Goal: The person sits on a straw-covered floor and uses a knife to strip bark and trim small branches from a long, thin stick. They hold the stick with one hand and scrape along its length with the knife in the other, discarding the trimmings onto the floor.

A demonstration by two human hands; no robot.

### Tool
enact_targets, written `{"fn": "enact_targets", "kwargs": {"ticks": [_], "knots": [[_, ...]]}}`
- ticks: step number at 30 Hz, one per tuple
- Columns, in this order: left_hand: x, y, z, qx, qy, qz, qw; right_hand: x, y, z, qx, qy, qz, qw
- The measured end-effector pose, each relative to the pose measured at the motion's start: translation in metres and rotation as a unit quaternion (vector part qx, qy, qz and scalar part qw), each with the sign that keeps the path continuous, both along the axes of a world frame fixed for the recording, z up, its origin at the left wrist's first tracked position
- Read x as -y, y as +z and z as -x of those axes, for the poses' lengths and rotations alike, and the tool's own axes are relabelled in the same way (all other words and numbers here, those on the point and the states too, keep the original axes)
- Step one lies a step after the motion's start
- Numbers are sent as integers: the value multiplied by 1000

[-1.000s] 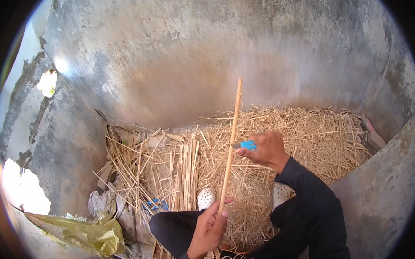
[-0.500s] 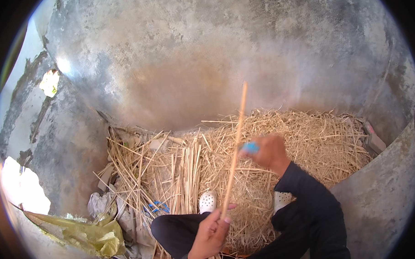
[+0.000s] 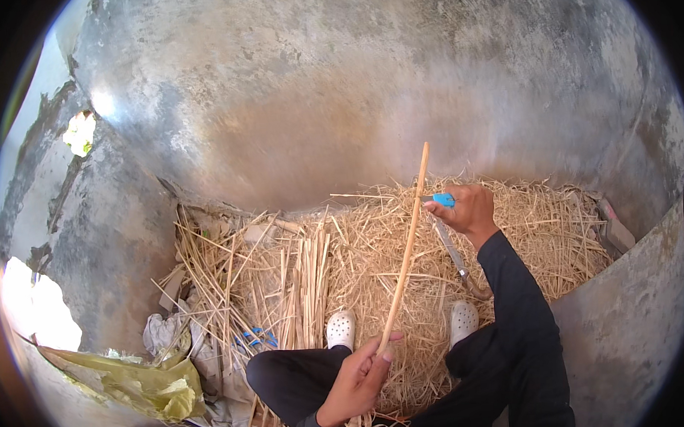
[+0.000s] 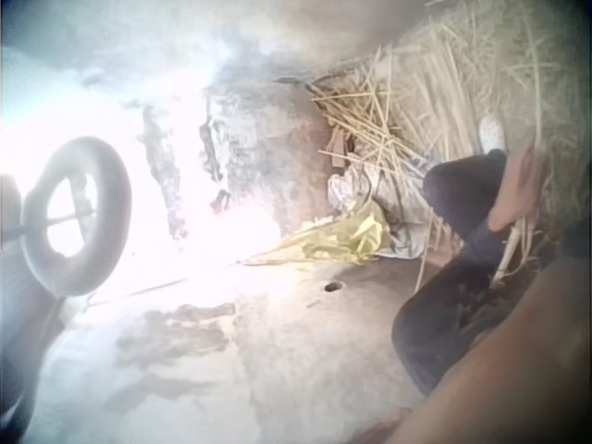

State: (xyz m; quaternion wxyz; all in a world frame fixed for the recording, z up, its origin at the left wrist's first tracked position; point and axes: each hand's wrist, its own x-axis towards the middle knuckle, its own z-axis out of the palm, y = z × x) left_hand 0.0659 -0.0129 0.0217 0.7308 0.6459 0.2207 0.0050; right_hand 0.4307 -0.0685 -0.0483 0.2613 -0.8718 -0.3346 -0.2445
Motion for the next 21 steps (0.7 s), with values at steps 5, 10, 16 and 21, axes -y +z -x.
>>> {"fn": "enact_targets", "kwargs": {"ticks": [5,10,16,21], "knots": [[-4,-3,24,-34,-9,36,999,38,4,-65,-143,-143,-78,976],[-13,-13,-5,18,21,39,999,9,7,34,-86,142,-57,984],[-7,-3,-7,38,60,-17,997,4,13,106,-7,294,-25,956],[-1,5,-2,66,5,-84,994,-4,11,109,-51,276,59,958]]}}
